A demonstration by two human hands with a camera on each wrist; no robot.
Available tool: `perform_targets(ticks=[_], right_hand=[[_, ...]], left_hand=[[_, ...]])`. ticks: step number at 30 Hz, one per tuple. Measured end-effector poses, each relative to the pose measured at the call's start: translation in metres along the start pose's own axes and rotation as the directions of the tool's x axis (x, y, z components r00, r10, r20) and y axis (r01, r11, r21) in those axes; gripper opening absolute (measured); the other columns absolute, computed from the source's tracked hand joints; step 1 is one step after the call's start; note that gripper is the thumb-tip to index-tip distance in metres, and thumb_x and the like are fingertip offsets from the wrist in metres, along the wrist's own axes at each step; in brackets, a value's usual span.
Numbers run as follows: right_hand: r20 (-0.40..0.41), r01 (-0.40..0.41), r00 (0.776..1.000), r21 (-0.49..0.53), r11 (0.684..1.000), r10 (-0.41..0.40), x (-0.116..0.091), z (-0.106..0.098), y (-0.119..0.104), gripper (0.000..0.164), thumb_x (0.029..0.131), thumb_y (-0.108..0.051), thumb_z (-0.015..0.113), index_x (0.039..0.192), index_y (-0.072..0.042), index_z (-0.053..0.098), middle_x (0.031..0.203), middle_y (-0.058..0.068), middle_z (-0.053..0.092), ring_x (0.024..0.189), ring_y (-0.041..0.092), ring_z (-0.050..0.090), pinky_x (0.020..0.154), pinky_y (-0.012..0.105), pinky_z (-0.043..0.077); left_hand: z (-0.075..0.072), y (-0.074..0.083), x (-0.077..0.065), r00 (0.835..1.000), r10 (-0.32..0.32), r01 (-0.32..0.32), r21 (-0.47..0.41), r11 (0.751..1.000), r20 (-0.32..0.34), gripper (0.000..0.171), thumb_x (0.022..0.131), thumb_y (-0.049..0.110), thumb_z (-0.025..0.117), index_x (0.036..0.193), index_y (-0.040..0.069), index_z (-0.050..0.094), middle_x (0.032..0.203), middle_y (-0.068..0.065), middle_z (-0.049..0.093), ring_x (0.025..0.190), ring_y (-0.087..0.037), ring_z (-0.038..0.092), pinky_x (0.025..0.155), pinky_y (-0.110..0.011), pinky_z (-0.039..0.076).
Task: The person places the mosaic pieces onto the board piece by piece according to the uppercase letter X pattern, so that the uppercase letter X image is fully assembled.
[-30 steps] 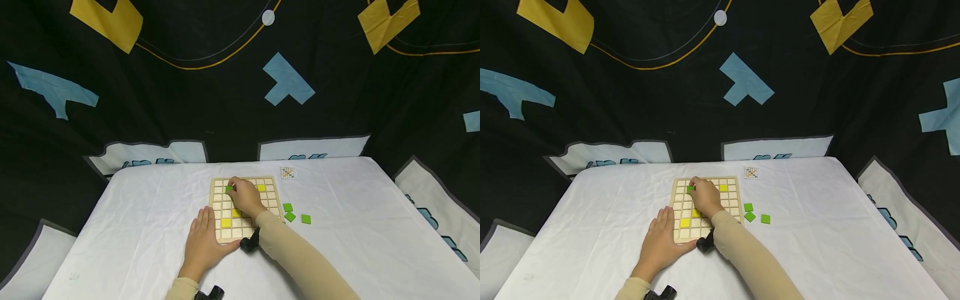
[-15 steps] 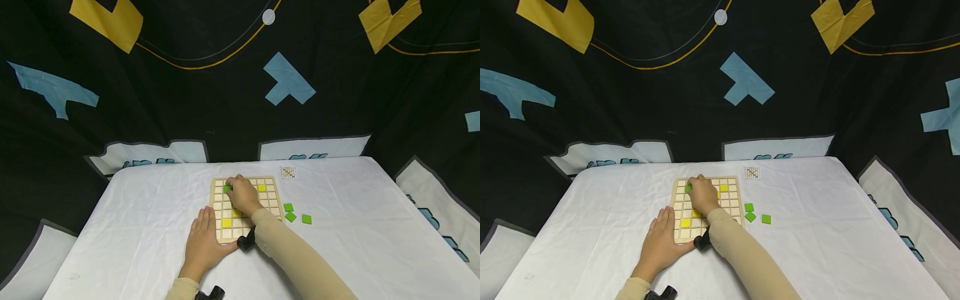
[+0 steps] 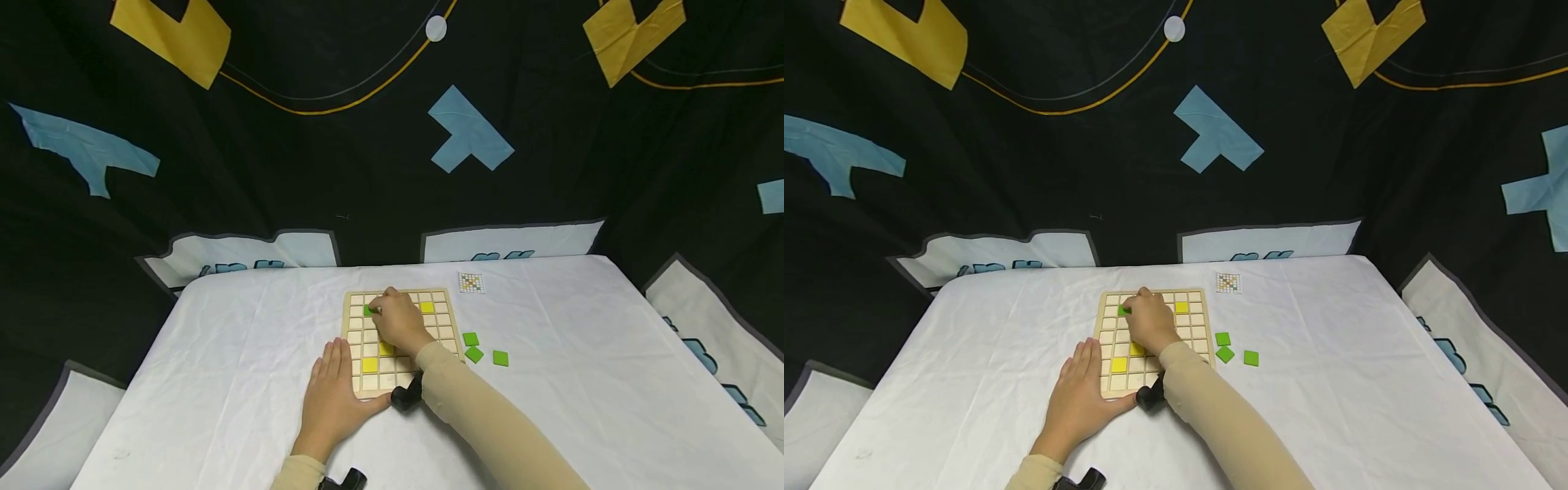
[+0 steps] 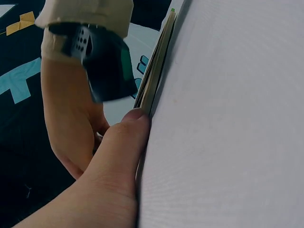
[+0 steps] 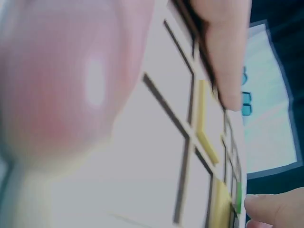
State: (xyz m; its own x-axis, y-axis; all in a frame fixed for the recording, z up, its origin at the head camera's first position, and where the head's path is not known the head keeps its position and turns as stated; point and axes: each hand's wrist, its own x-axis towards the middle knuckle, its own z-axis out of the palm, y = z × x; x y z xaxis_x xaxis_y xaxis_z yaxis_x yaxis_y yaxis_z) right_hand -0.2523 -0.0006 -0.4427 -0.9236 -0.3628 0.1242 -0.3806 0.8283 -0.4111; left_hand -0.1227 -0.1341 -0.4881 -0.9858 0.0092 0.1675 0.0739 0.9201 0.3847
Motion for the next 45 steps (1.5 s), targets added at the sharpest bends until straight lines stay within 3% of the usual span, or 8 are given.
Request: perform_targets(ticks=[6, 13, 22, 31, 37, 42, 45], right_hand=[[-0.01, 0.015, 1.0, 0.08, 0.997, -0.014, -0.013, -0.015, 0.013, 0.025, 0.096, -0.02, 0.066, 0.121, -0.015, 0.07, 0.108, 0.004, 0.067, 0.095, 0.02, 0.063, 0.074, 0.034, 0.056], [-0.013, -0.015, 1.0, 0.092, 0.996, 0.016, -0.03, -0.036, 0.04, 0.029, 0.095, -0.021, 0.068, 0.123, -0.014, 0.069, 0.103, 0.004, 0.067, 0.089, 0.018, 0.062, 0.075, 0.034, 0.054], [-0.001, -0.11, 0.994, 0.071, 0.991, 0.111, -0.058, -0.056, 0.084, 0.03, 0.092, -0.022, 0.071, 0.121, -0.014, 0.07, 0.09, 0.0, 0.062, 0.076, 0.015, 0.052, 0.065, 0.028, 0.044], [0.005, -0.136, 0.991, -0.028, 0.99, 0.136, -0.09, -0.071, 0.128, 0.035, 0.09, -0.023, 0.073, 0.123, -0.012, 0.07, 0.092, 0.0, 0.064, 0.082, 0.017, 0.055, 0.071, 0.034, 0.046], [0.038, -0.11, 0.993, -0.048, 0.993, 0.112, -0.1, -0.071, 0.14, 0.031, 0.09, -0.02, 0.073, 0.12, -0.014, 0.072, 0.096, 0.0, 0.065, 0.088, 0.017, 0.058, 0.076, 0.038, 0.05], [0.025, -0.106, 0.994, 0.005, 0.994, 0.105, -0.102, -0.068, 0.144, 0.022, 0.09, -0.019, 0.073, 0.112, -0.014, 0.073, 0.098, 0.0, 0.065, 0.093, 0.018, 0.059, 0.084, 0.041, 0.051], [0.007, -0.11, 0.994, 0.048, 0.993, 0.109, -0.101, -0.067, 0.144, 0.016, 0.089, -0.018, 0.074, 0.104, -0.014, 0.07, 0.092, -0.002, 0.064, 0.087, 0.016, 0.058, 0.081, 0.039, 0.05]], left_hand=[[-0.001, 0.0, 0.0, 0.999, -0.022, 0.022, -0.008, 1.0, 0.041, 0.136, 0.067, 0.091, 0.056, 0.156, -0.003, 0.018, 0.165, -0.018, 0.018, 0.154, -0.033, 0.016, 0.125, -0.05, 0.018], [-0.005, 0.001, -0.001, 0.996, -0.048, 0.049, -0.014, 0.999, 0.078, 0.137, 0.067, 0.09, 0.057, 0.157, -0.002, 0.013, 0.166, -0.017, 0.012, 0.155, -0.033, 0.011, 0.126, -0.05, 0.015], [-0.004, 0.001, -0.002, 0.995, -0.052, 0.055, -0.027, 0.998, 0.08, 0.136, 0.067, 0.089, 0.059, 0.157, -0.003, 0.014, 0.166, -0.017, 0.014, 0.155, -0.034, 0.012, 0.125, -0.052, 0.016], [-0.003, 0.002, -0.001, 0.996, -0.042, 0.044, -0.024, 0.999, 0.08, 0.136, 0.067, 0.09, 0.057, 0.157, -0.003, 0.015, 0.166, -0.017, 0.013, 0.155, -0.034, 0.011, 0.125, -0.052, 0.016], [-0.003, 0.001, 0.0, 0.995, -0.046, 0.049, -0.029, 0.998, 0.086, 0.136, 0.067, 0.089, 0.058, 0.157, -0.002, 0.013, 0.166, -0.017, 0.012, 0.156, -0.033, 0.01, 0.125, -0.052, 0.015], [-0.002, 0.001, 0.0, 0.995, -0.043, 0.045, -0.028, 0.999, 0.085, 0.137, 0.067, 0.09, 0.058, 0.157, -0.002, 0.013, 0.166, -0.017, 0.012, 0.156, -0.033, 0.01, 0.125, -0.052, 0.015], [-0.003, 0.002, 0.0, 0.996, -0.041, 0.043, -0.03, 0.999, 0.083, 0.137, 0.067, 0.09, 0.058, 0.157, -0.002, 0.013, 0.166, -0.017, 0.012, 0.156, -0.033, 0.01, 0.125, -0.052, 0.015]])
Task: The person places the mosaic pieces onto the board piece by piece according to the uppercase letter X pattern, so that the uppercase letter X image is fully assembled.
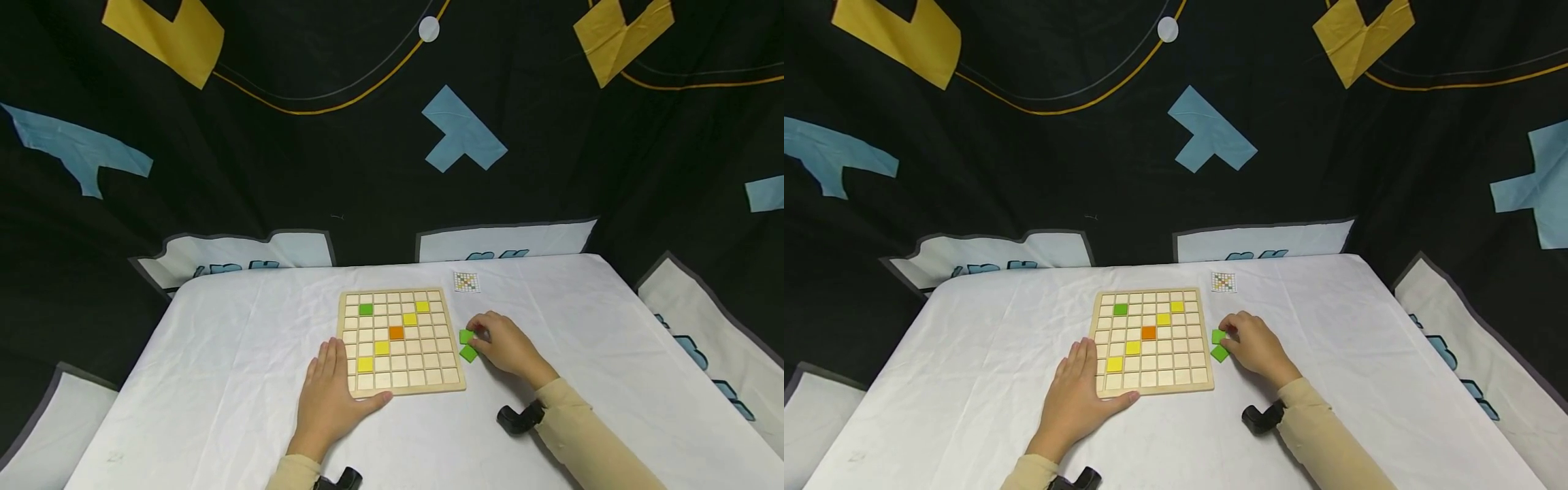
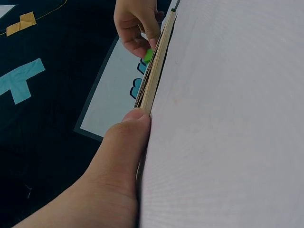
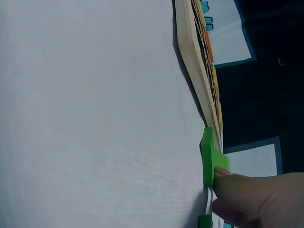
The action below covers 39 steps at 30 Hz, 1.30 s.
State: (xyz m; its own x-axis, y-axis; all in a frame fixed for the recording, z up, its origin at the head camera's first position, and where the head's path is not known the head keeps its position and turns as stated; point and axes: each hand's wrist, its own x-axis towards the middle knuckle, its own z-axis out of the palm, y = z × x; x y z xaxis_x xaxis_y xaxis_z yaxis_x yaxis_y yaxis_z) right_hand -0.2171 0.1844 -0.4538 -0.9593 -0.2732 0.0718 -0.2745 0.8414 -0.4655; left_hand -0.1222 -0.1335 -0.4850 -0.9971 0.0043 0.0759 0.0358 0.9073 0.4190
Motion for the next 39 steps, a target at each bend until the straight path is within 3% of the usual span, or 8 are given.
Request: perform_targets(ticks=[5, 12, 21, 29, 39], right_hand=[[-0.035, -0.017, 0.999, 0.068, 0.998, 0.019, 0.004, 0.003, -0.003, 0.015, 0.088, -0.016, 0.075, 0.096, -0.016, 0.062, 0.08, -0.004, 0.059, 0.073, 0.013, 0.052, 0.067, 0.03, 0.042], [-0.074, -0.054, 0.995, 0.191, 0.98, 0.069, 0.017, 0.014, -0.021, 0.014, 0.091, -0.017, 0.071, 0.102, -0.016, 0.063, 0.085, -0.002, 0.062, 0.07, 0.013, 0.054, 0.058, 0.026, 0.042], [-0.076, 0.001, 0.997, 0.261, 0.965, 0.02, 0.036, 0.033, -0.064, 0.014, 0.092, -0.018, 0.07, 0.105, -0.016, 0.065, 0.084, -0.005, 0.063, 0.073, 0.012, 0.055, 0.069, 0.028, 0.045], [-0.06, 0.065, 0.997, 0.235, 0.97, -0.052, 0.052, 0.052, -0.096, 0.015, 0.093, -0.02, 0.07, 0.107, -0.019, 0.065, 0.082, -0.009, 0.062, 0.067, 0.009, 0.054, 0.064, 0.026, 0.045], [-0.03, 0.065, 0.998, 0.157, 0.985, -0.061, 0.064, 0.064, -0.12, 0.015, 0.094, -0.021, 0.069, 0.109, -0.016, 0.067, 0.083, -0.006, 0.064, 0.07, 0.008, 0.056, 0.065, 0.027, 0.048]], left_hand=[[-0.001, -0.001, 0.0, 1.0, -0.003, 0.003, -0.001, 1.0, 0.001, 0.137, 0.067, 0.09, 0.058, 0.157, -0.002, 0.013, 0.166, -0.017, 0.011, 0.156, -0.033, 0.009, 0.125, -0.052, 0.015], [-0.001, -0.001, 0.002, 1.0, 0.003, -0.003, 0.002, 1.0, -0.005, 0.137, 0.066, 0.09, 0.058, 0.157, -0.002, 0.013, 0.166, -0.017, 0.012, 0.156, -0.033, 0.01, 0.125, -0.052, 0.015], [-0.002, 0.0, 0.003, 1.0, 0.01, -0.01, 0.008, 1.0, -0.007, 0.137, 0.067, 0.091, 0.056, 0.157, -0.003, 0.014, 0.166, -0.018, 0.013, 0.155, -0.033, 0.011, 0.125, -0.052, 0.016], [-0.002, 0.0, 0.003, 1.0, 0.011, -0.011, 0.015, 1.0, -0.007, 0.137, 0.067, 0.092, 0.054, 0.157, -0.003, 0.013, 0.166, -0.017, 0.013, 0.155, -0.033, 0.011, 0.125, -0.052, 0.016], [0.001, -0.002, 0.001, 1.0, 0.013, -0.013, 0.017, 1.0, -0.015, 0.136, 0.067, 0.092, 0.054, 0.157, -0.003, 0.015, 0.166, -0.018, 0.014, 0.155, -0.033, 0.013, 0.125, -0.051, 0.017]])
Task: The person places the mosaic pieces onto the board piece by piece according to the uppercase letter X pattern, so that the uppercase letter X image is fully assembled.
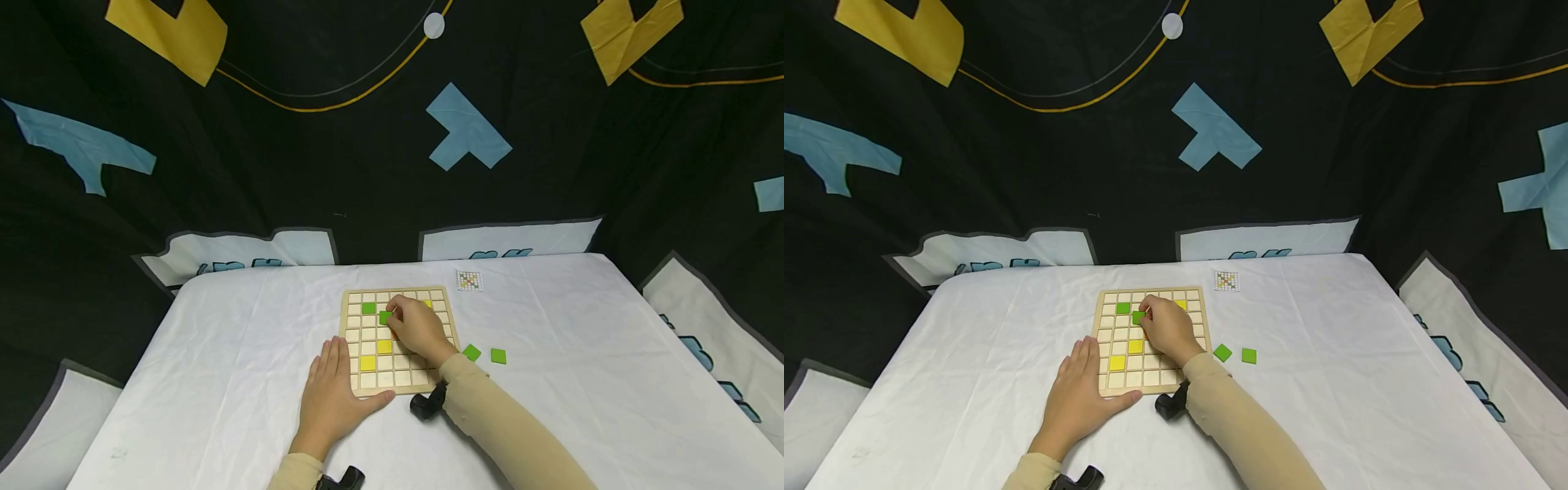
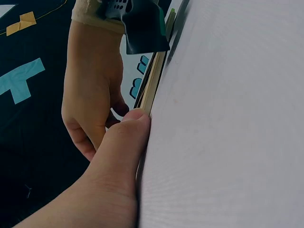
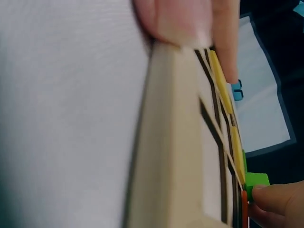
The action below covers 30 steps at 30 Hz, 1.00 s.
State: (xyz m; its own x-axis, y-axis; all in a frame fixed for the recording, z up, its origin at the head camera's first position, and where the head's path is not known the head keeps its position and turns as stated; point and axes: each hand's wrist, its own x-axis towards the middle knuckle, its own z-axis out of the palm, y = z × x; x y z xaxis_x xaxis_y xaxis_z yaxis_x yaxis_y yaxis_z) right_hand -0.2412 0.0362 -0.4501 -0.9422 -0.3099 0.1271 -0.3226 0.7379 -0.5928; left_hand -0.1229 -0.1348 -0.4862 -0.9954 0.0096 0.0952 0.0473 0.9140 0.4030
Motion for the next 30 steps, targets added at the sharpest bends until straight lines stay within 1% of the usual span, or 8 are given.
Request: perform_targets(ticks=[5, 9, 14, 18, 21, 25, 30], right_hand=[[-0.005, 0.013, 1.0, -0.073, 0.997, -0.013, 0.001, 0.004, -0.004, 0.017, 0.094, -0.021, 0.069, 0.11, -0.015, 0.069, 0.088, -0.005, 0.062, 0.073, 0.009, 0.055, 0.066, 0.027, 0.048], [-0.005, 0.031, 0.999, -0.114, 0.993, -0.032, 0.0, 0.005, -0.004, 0.019, 0.094, -0.022, 0.068, 0.111, -0.015, 0.073, 0.092, -0.003, 0.062, 0.076, 0.011, 0.057, 0.067, 0.028, 0.05], [0.024, 0.067, 0.998, -0.134, 0.989, -0.065, -0.003, 0.002, -0.001, 0.021, 0.096, -0.021, 0.066, 0.114, -0.013, 0.075, 0.101, -0.001, 0.062, 0.084, 0.012, 0.06, 0.071, 0.028, 0.053], [0.024, 0.093, 0.996, -0.106, 0.99, -0.091, -0.007, -0.006, 0.0, 0.024, 0.096, -0.02, 0.065, 0.117, -0.012, 0.073, 0.105, 0.0, 0.061, 0.085, 0.013, 0.06, 0.072, 0.029, 0.053], [0.012, 0.099, 0.995, -0.093, 0.991, -0.099, -0.013, -0.015, 0.003, 0.027, 0.096, -0.022, 0.066, 0.121, -0.014, 0.071, 0.105, 0.001, 0.062, 0.084, 0.013, 0.058, 0.074, 0.031, 0.052], [0.007, 0.088, 0.996, -0.092, 0.992, -0.088, -0.024, -0.028, 0.011, 0.028, 0.095, -0.024, 0.068, 0.121, -0.015, 0.07, 0.102, 0.001, 0.063, 0.083, 0.013, 0.057, 0.077, 0.032, 0.052], [-0.008, 0.052, 0.999, -0.099, 0.994, -0.053, -0.038, -0.048, 0.026, 0.029, 0.093, -0.023, 0.07, 0.12, -0.013, 0.07, 0.103, 0.001, 0.065, 0.084, 0.013, 0.058, 0.072, 0.03, 0.05]], left_hand=[[0.001, 0.0, 0.0, 1.0, 0.001, -0.001, -0.003, 1.0, -0.002, 0.136, 0.067, 0.091, 0.055, 0.156, -0.003, 0.016, 0.165, -0.019, 0.016, 0.155, -0.033, 0.013, 0.125, -0.052, 0.018], [0.001, 0.0, 0.0, 1.0, 0.001, -0.001, 0.0, 1.0, -0.004, 0.136, 0.067, 0.091, 0.056, 0.156, -0.004, 0.016, 0.165, -0.019, 0.017, 0.155, -0.034, 0.014, 0.125, -0.052, 0.018], [0.001, 0.001, -0.001, 1.0, 0.002, -0.002, -0.011, 1.0, -0.006, 0.135, 0.067, 0.09, 0.057, 0.156, -0.004, 0.017, 0.165, -0.02, 0.017, 0.154, -0.035, 0.014, 0.124, -0.052, 0.018], [0.001, 0.002, -0.002, 1.0, 0.002, -0.002, -0.011, 1.0, -0.002, 0.135, 0.067, 0.09, 0.057, 0.156, -0.004, 0.016, 0.165, -0.019, 0.017, 0.155, -0.034, 0.014, 0.125, -0.052, 0.018], [0.001, 0.002, -0.002, 1.0, -0.001, 0.001, -0.006, 1.0, -0.002, 0.135, 0.067, 0.09, 0.057, 0.156, -0.004, 0.016, 0.165, -0.019, 0.016, 0.155, -0.034, 0.014, 0.125, -0.052, 0.017], [0.0, 0.003, -0.002, 1.0, -0.006, 0.006, -0.01, 1.0, -0.004, 0.135, 0.067, 0.089, 0.058, 0.156, -0.004, 0.016, 0.165, -0.019, 0.015, 0.155, -0.034, 0.014, 0.125, -0.052, 0.017], [0.0, 0.003, -0.001, 1.0, -0.01, 0.01, -0.005, 1.0, 0.0, 0.136, 0.067, 0.089, 0.058, 0.157, -0.003, 0.015, 0.165, -0.019, 0.015, 0.155, -0.034, 0.013, 0.125, -0.052, 0.017]])
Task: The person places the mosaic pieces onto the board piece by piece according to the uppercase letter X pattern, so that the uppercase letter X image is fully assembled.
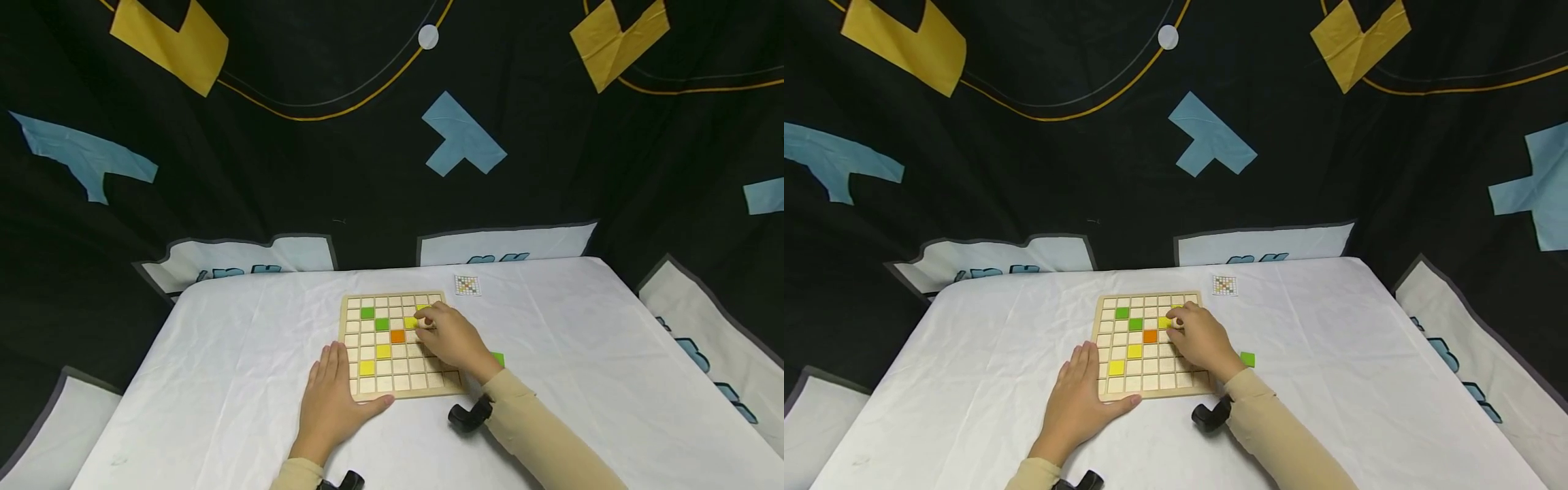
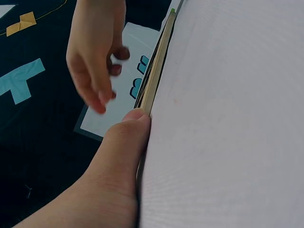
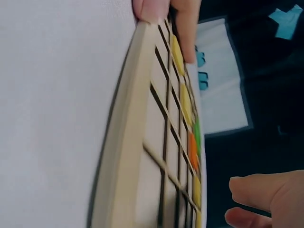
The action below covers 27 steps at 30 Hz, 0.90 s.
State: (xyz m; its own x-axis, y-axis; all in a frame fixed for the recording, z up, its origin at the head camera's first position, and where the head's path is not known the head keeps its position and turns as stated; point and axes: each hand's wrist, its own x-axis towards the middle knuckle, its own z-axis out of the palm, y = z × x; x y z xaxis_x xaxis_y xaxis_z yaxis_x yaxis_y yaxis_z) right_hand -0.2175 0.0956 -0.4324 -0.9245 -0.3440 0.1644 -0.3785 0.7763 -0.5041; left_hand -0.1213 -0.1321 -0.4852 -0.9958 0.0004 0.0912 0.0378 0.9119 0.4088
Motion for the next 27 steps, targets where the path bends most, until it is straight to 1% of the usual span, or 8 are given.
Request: perform_targets(ticks=[4, 6, 8, 13, 18, 21, 27], right_hand=[[0.007, -0.043, 0.999, -0.002, 0.999, 0.043, -0.013, -0.014, 0.014, 0.032, 0.092, -0.024, 0.071, 0.122, -0.013, 0.069, 0.1, 0.0, 0.065, 0.074, 0.013, 0.053, 0.064, 0.028, 0.045], [0.015, -0.057, 0.998, -0.023, 0.998, 0.057, -0.019, -0.02, 0.021, 0.033, 0.092, -0.025, 0.071, 0.122, -0.012, 0.069, 0.098, 0.0, 0.064, 0.07, 0.013, 0.05, 0.061, 0.027, 0.042], [0.026, -0.065, 0.997, -0.054, 0.996, 0.067, -0.025, -0.025, 0.027, 0.035, 0.091, -0.025, 0.072, 0.123, -0.012, 0.069, 0.098, 0.001, 0.065, 0.07, 0.012, 0.05, 0.061, 0.027, 0.042], [0.064, -0.094, 0.992, -0.156, 0.983, 0.105, -0.04, -0.035, 0.041, 0.04, 0.088, -0.028, 0.075, 0.123, -0.01, 0.07, 0.099, 0.001, 0.065, 0.081, 0.013, 0.055, 0.068, 0.031, 0.047], [0.091, -0.134, 0.983, -0.211, 0.968, 0.156, -0.052, -0.04, 0.051, 0.038, 0.086, -0.03, 0.077, 0.118, -0.01, 0.072, 0.1, -0.001, 0.065, 0.09, 0.016, 0.058, 0.076, 0.039, 0.052], [0.086, -0.148, 0.982, -0.211, 0.966, 0.17, -0.056, -0.039, 0.057, 0.033, 0.084, -0.03, 0.079, 0.112, -0.011, 0.074, 0.098, -0.002, 0.065, 0.092, 0.017, 0.059, 0.079, 0.041, 0.053], [0.085, -0.167, 0.98, -0.151, 0.974, 0.181, -0.058, -0.035, 0.06, 0.019, 0.085, -0.027, 0.078, 0.099, -0.014, 0.075, 0.09, -0.005, 0.062, 0.084, 0.013, 0.055, 0.075, 0.036, 0.05]], left_hand=[[0.001, 0.0, 0.0, 1.0, 0.0, 0.0, 0.005, 1.0, 0.006, 0.136, 0.067, 0.09, 0.057, 0.157, -0.003, 0.015, 0.166, -0.018, 0.014, 0.155, -0.034, 0.012, 0.125, -0.052, 0.017], [0.001, 0.0, 0.0, 1.0, 0.0, 0.0, 0.002, 1.0, 0.008, 0.136, 0.067, 0.09, 0.057, 0.157, -0.003, 0.015, 0.166, -0.018, 0.014, 0.155, -0.034, 0.012, 0.125, -0.052, 0.017], [0.0, 0.001, 0.0, 1.0, -0.002, 0.002, -0.002, 1.0, 0.007, 0.136, 0.067, 0.089, 0.058, 0.157, -0.003, 0.015, 0.166, -0.018, 0.014, 0.155, -0.034, 0.012, 0.125, -0.053, 0.017], [-0.001, 0.002, -0.001, 1.0, -0.005, 0.005, -0.015, 1.0, 0.005, 0.136, 0.067, 0.088, 0.06, 0.157, -0.004, 0.015, 0.166, -0.019, 0.014, 0.155, -0.035, 0.012, 0.125, -0.053, 0.017], [-0.001, 0.002, -0.001, 1.0, -0.004, 0.004, -0.012, 1.0, 0.007, 0.136, 0.067, 0.088, 0.06, 0.157, -0.004, 0.015, 0.166, -0.018, 0.014, 0.155, -0.035, 0.012, 0.124, -0.053, 0.017], [-0.001, 0.001, -0.001, 1.0, -0.001, 0.001, -0.011, 1.0, 0.005, 0.136, 0.067, 0.088, 0.06, 0.157, -0.003, 0.015, 0.166, -0.018, 0.014, 0.155, -0.035, 0.012, 0.125, -0.053, 0.017], [-0.001, 0.001, 0.0, 1.0, -0.004, 0.005, -0.011, 1.0, 0.011, 0.136, 0.067, 0.089, 0.058, 0.157, -0.003, 0.013, 0.166, -0.017, 0.013, 0.155, -0.034, 0.011, 0.125, -0.052, 0.016]])
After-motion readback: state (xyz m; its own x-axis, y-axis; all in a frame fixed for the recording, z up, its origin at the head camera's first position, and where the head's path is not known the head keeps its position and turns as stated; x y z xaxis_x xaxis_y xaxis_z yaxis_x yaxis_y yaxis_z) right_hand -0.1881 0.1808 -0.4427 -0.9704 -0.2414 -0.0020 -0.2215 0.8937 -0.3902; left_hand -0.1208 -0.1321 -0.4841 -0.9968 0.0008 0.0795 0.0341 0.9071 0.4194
